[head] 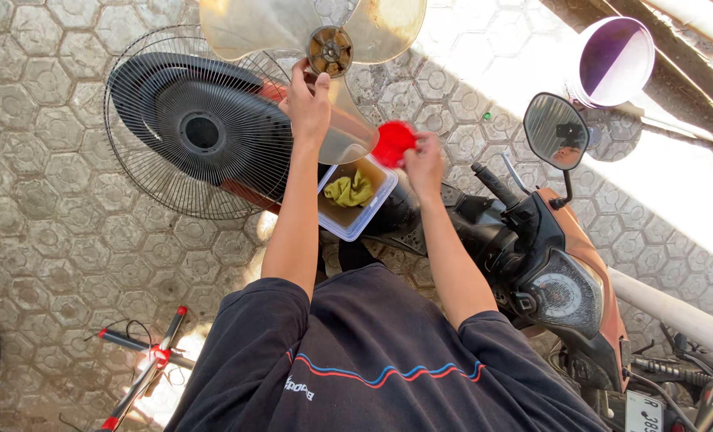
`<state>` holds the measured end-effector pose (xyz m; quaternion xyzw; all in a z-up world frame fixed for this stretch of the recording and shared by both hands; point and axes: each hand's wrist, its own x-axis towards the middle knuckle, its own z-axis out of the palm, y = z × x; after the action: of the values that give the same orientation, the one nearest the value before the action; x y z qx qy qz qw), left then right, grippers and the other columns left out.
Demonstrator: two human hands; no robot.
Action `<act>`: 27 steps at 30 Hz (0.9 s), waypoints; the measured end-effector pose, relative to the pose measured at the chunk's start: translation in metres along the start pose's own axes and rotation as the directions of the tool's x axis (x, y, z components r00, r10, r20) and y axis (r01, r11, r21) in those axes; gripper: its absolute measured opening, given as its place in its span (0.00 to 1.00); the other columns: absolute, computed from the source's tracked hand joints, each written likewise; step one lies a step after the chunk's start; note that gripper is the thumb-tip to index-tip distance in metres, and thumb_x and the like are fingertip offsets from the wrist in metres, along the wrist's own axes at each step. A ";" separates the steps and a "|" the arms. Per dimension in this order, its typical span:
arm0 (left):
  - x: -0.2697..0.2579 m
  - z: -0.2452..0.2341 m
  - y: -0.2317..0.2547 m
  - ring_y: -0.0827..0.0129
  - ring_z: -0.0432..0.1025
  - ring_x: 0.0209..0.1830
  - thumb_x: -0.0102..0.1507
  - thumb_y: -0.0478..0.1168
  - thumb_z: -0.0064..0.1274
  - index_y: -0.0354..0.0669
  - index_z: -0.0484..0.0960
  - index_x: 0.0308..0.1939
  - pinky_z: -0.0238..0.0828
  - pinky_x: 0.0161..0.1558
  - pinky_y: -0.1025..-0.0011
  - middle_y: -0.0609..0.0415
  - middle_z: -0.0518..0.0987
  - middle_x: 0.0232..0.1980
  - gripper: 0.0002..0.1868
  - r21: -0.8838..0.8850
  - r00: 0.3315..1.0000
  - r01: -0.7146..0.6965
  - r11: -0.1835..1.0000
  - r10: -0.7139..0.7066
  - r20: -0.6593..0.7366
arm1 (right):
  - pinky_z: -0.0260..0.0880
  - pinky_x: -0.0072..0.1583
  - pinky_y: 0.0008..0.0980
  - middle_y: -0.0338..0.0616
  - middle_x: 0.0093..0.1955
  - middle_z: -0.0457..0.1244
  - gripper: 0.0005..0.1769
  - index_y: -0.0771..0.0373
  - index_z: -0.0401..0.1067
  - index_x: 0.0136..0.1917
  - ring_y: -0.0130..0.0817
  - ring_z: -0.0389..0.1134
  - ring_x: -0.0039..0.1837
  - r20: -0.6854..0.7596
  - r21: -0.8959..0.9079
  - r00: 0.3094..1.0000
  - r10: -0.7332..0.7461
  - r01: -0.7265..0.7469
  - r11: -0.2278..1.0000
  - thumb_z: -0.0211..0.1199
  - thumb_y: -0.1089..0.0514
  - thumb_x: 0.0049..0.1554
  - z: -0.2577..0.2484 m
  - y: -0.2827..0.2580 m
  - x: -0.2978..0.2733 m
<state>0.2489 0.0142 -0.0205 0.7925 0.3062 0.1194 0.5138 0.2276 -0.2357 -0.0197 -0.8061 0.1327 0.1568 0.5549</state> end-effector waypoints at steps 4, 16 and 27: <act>-0.003 -0.021 0.003 0.71 0.75 0.45 0.67 0.46 0.51 0.45 0.74 0.64 0.45 0.65 0.58 0.62 0.82 0.43 0.23 -0.036 0.997 0.074 0.997 -0.073 0.039 | 0.76 0.44 0.39 0.56 0.44 0.72 0.20 0.63 0.70 0.59 0.43 0.75 0.39 0.425 -0.307 0.905 -0.009 0.154 0.939 0.59 0.67 0.52 0.027 0.022 -0.026; -0.040 -0.053 0.000 0.64 0.70 0.59 0.67 0.51 0.50 0.44 0.69 0.68 0.44 0.66 0.55 0.55 0.81 0.56 0.28 0.157 1.000 0.000 0.988 -0.003 0.022 | 0.69 0.54 0.52 0.54 0.49 0.71 0.12 0.52 0.77 0.55 0.55 0.72 0.53 0.269 -0.709 0.962 -0.047 0.230 0.667 0.56 0.53 0.63 0.063 -0.008 -0.065; -0.073 -0.050 0.002 0.62 0.70 0.59 0.66 0.51 0.52 0.44 0.72 0.63 0.48 0.61 0.54 0.52 0.81 0.57 0.25 0.283 0.993 -0.037 0.959 0.004 0.114 | 0.68 0.40 0.37 0.40 0.52 0.61 0.23 0.42 0.74 0.62 0.39 0.67 0.50 0.484 -0.564 0.520 -0.703 0.800 0.204 0.65 0.62 0.55 0.037 -0.101 -0.022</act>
<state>0.1670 0.0060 0.0127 0.8666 0.2826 0.0349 0.4097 0.2425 -0.1652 0.0632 -0.9018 -0.3857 -0.0464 0.1892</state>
